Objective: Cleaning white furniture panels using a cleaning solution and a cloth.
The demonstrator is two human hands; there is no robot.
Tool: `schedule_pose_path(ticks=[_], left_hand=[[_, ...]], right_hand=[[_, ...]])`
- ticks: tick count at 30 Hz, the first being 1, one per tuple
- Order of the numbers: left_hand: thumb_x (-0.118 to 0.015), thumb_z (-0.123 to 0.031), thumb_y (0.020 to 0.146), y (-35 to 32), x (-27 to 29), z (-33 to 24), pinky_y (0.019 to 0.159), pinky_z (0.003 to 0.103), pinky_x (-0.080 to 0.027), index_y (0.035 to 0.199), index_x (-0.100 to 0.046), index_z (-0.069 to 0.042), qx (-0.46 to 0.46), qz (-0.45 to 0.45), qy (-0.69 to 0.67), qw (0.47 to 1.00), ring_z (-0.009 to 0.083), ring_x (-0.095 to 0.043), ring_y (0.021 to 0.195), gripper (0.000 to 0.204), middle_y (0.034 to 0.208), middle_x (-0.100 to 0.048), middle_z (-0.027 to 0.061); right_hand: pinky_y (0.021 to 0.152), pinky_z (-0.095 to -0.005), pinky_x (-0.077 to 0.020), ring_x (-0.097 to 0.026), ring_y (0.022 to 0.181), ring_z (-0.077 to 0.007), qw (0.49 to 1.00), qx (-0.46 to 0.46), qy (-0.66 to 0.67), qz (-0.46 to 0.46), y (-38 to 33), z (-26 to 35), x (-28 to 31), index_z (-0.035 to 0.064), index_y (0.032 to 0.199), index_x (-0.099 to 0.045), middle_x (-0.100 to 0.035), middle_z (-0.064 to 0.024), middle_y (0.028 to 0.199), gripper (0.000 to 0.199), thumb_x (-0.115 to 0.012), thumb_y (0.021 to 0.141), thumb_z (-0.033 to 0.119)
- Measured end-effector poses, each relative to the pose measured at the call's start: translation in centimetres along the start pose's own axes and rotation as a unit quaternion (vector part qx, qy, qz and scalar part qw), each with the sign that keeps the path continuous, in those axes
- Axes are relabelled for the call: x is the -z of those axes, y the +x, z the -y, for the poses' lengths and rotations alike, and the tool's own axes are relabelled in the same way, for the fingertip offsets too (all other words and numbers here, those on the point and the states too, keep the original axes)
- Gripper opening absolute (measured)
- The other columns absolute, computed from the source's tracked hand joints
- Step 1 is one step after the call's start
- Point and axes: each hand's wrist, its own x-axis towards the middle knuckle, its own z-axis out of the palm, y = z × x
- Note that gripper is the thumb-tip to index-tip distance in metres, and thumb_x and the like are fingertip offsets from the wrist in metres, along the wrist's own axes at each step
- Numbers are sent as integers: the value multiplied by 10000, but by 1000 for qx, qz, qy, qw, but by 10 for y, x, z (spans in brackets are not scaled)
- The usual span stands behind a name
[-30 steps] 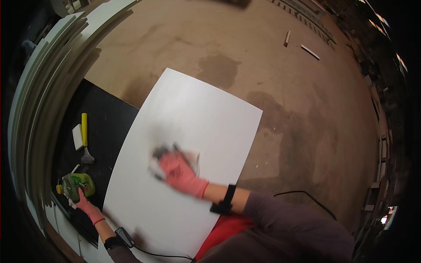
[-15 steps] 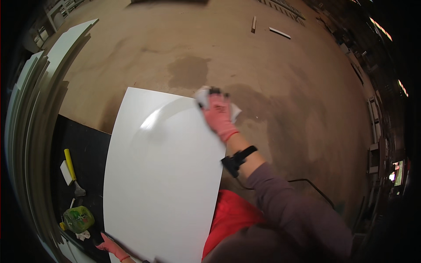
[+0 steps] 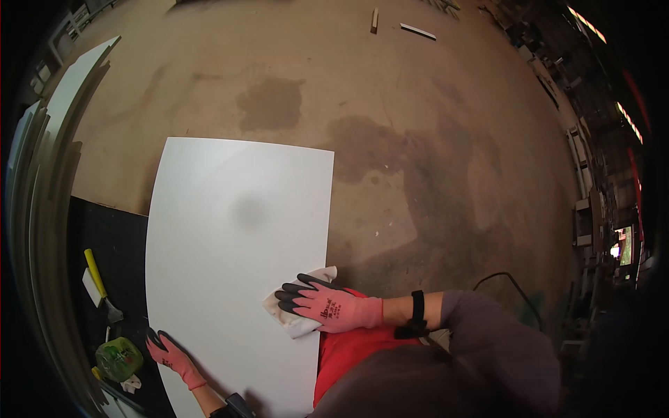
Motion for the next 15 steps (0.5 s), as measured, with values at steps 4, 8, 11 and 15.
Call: schedule_pose_path(ticks=[4,8,11,15], left_hand=[[-508,-161,888,-4,4,9,961,424,-336,1181,-495,51,16,-1,4,1000,357,-453,1101,361,1187,-504,223],[-505,-179,892,-1,-4,-17,965,430,-328,1185,-497,38,30,-16,32,999,356,-438,1119,364,1186,-502,222],[-513,-176,888,-5,-5,-13,967,431,-327,1190,-493,35,33,-18,25,999,360,-435,1123,369,1193,-496,224],[-522,-159,878,-2,-1,-10,957,426,-337,1172,-503,48,38,-23,0,999,356,-446,1111,360,1188,-502,224]], right_hand=[[1099,-441,-151,-313,1292,-290,960,-199,-51,-188,21,-80,26,15,1227,-464,-417,-156,1326,572,-524,816,408],[1094,-441,-149,-359,1251,-294,911,-324,-165,-193,39,-160,68,-2,1209,-473,-470,-160,1272,552,-483,848,415],[1104,-440,-130,-364,1248,-282,947,-257,-124,-147,38,-119,47,7,1230,-454,-468,-164,1270,545,-481,852,399],[1095,-470,-173,-350,1269,-273,994,87,65,-3,1,4,-5,42,1233,-457,-441,-140,1296,507,-547,818,318]])
